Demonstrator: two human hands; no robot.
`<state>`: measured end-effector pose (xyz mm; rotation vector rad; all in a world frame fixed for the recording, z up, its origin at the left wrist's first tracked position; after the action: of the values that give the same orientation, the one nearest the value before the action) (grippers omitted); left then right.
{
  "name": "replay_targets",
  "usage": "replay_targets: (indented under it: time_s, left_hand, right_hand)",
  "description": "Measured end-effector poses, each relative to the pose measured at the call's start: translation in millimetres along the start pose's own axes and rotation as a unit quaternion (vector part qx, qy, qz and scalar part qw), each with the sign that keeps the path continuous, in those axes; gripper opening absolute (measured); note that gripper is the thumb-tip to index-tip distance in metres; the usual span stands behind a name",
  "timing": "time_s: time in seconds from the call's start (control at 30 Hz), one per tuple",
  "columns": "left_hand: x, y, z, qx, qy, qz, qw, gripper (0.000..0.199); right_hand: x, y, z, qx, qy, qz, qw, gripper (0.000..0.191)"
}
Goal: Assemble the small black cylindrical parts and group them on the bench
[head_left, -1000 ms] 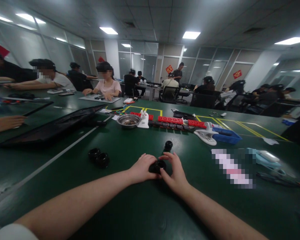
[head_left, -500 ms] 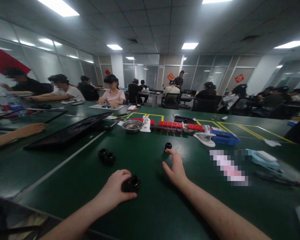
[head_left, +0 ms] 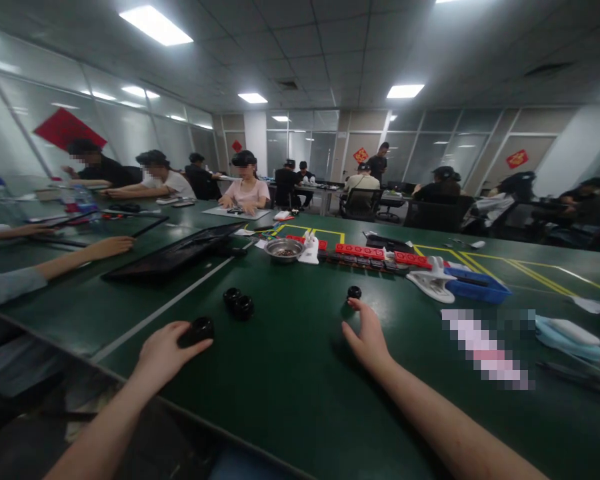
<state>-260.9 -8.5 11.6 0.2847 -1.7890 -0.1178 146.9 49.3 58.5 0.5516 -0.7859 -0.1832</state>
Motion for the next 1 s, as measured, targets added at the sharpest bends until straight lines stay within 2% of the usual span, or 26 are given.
replay_targets:
  time_s: [0.2,0.53,0.6,0.67,0.73,0.8,0.9,1.0]
  left_hand:
    - [-0.9,25.6,-8.5,0.020,-0.009,0.008,1.000,0.065]
    - [-9.3,34.0,-12.1,0.020,-0.043,0.029,0.998,0.069]
    - [-6.4,33.6,-11.5,0.024,-0.034,0.009,0.999,0.069]
    - [7.1,32.6,-13.9,0.021,-0.014,-0.049,0.999,0.074]
    - [25.3,32.9,-27.7,-0.025,0.003,-0.105,0.994,0.083]
    - [35.3,37.0,-57.0,-0.132,0.006,-0.098,0.986,0.090]
    - [34.1,42.3,-104.2,-0.295,0.005,0.009,0.956,0.090]
    - [24.2,47.1,-130.4,-0.380,-0.001,0.114,0.918,0.078]
  right_hand:
    - [-5.0,4.0,-8.6,-0.003,0.008,0.015,1.000,0.043]
    - [-10.6,5.4,-15.7,-0.018,0.023,0.031,0.999,0.043]
    - [-8.4,5.4,-15.2,-0.019,0.030,0.025,0.999,0.043]
    - [-7.2,5.3,-15.1,-0.024,0.033,0.025,0.999,0.044]
    - [-7.1,5.1,-15.5,-0.031,0.033,0.029,0.999,0.043]
    - [-7.8,5.0,-16.0,-0.039,0.030,0.033,0.998,0.043]
    - [-7.6,5.1,-16.1,-0.042,0.024,0.031,0.998,0.044]
    - [-7.2,5.6,-17.8,-0.045,0.018,0.028,0.998,0.044]
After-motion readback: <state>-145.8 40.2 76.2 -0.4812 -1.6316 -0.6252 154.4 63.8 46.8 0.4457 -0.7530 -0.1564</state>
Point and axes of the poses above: each hand's wrist, its own y-axis towards the middle knuckle, its own x-axis out of the back of the hand, z = x × y, the point moved 10 cm from there along y, towards the middle knuckle, and after that the axes turned 10 degrees about -x, right-handed, at the moved point
